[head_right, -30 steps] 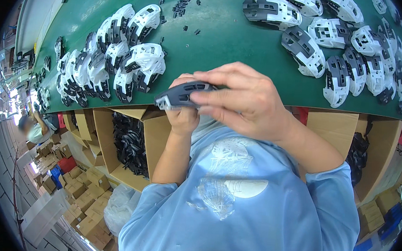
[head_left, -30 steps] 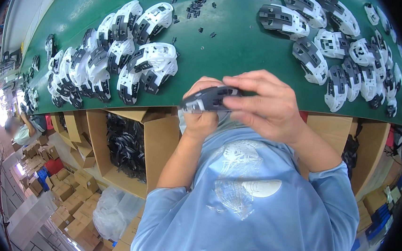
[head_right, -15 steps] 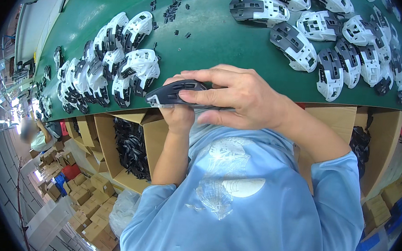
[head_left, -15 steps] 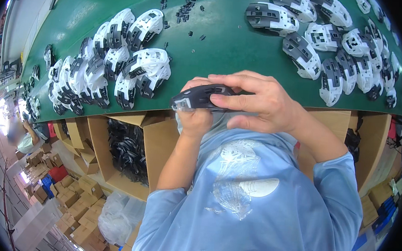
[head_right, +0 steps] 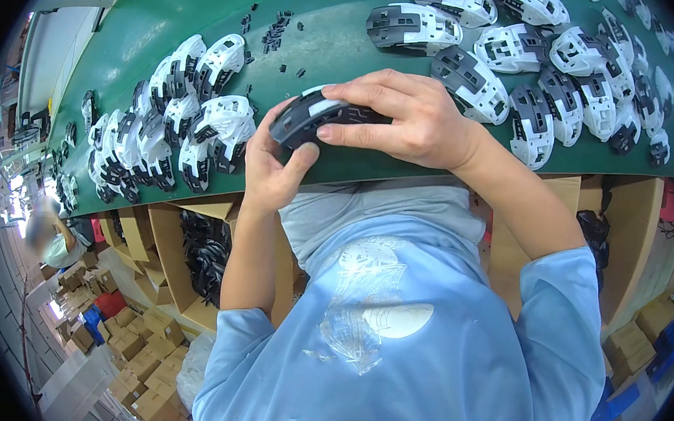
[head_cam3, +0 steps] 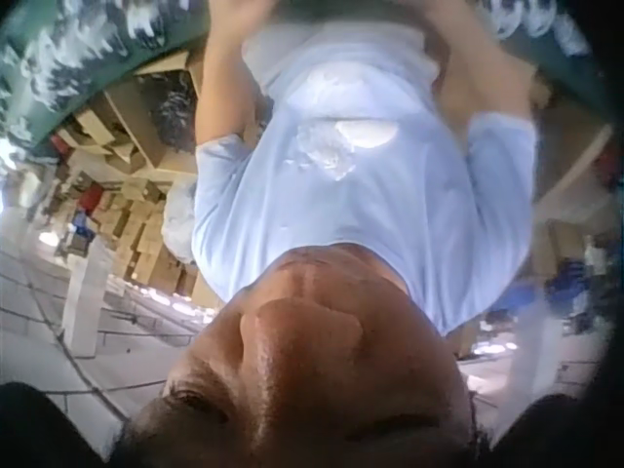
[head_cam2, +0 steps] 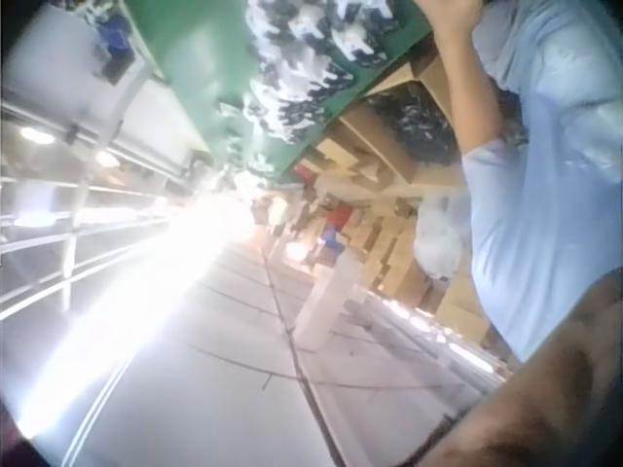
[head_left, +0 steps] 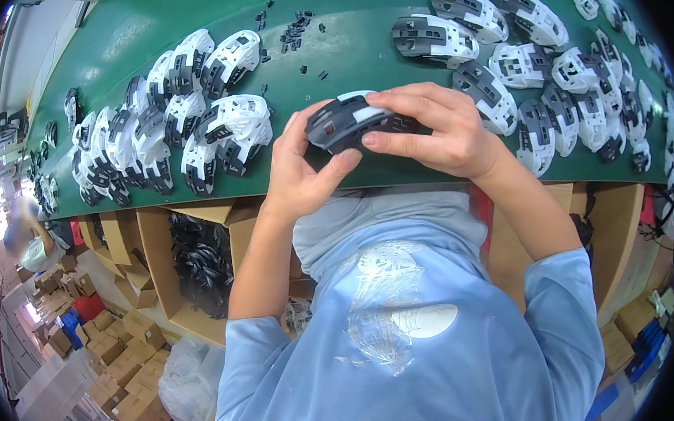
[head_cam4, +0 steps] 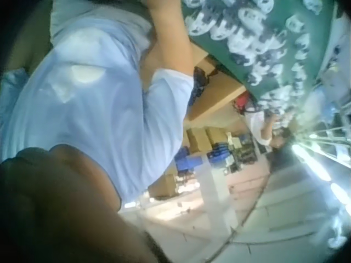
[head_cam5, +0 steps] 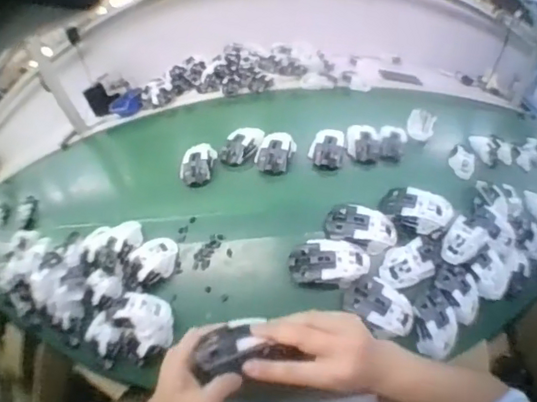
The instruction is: The recorder is assembling computer mice on an assembly line, attaching the side panels and base components to the shells.
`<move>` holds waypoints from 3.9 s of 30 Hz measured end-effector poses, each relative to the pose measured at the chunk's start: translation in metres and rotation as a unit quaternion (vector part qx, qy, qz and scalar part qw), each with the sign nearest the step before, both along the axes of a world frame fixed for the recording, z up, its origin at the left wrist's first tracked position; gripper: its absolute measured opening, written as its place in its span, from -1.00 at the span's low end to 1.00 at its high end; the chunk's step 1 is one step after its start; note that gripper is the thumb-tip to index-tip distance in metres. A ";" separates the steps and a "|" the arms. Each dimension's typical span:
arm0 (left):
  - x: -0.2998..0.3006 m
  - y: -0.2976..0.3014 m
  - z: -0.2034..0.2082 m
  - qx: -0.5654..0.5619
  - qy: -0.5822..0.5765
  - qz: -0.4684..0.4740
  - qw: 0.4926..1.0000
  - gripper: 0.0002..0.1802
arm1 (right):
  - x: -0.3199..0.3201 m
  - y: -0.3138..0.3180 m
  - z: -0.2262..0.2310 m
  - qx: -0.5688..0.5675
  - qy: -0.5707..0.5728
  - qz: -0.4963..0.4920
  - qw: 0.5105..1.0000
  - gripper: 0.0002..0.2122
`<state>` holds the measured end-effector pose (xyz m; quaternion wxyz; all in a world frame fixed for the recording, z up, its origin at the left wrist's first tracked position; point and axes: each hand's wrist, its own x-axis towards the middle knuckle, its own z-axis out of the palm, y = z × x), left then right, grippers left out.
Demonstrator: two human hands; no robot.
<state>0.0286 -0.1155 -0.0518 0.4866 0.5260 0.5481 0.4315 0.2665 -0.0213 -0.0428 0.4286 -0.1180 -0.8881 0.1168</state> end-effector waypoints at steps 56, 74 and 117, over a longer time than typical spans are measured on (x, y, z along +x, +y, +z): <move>0.001 0.012 0.012 0.234 0.425 0.014 0.874 -0.37 | 0.021 -0.034 0.014 -0.248 -0.082 -0.041 0.964 -0.39; -0.197 -0.086 0.026 0.234 0.396 0.474 0.751 -0.85 | 0.161 -0.110 0.015 -0.274 0.201 -0.082 0.937 -0.67; 0.011 0.005 0.029 0.174 0.475 -0.052 0.861 0.09 | 0.056 -0.070 0.018 -0.542 0.302 -0.098 0.778 -0.67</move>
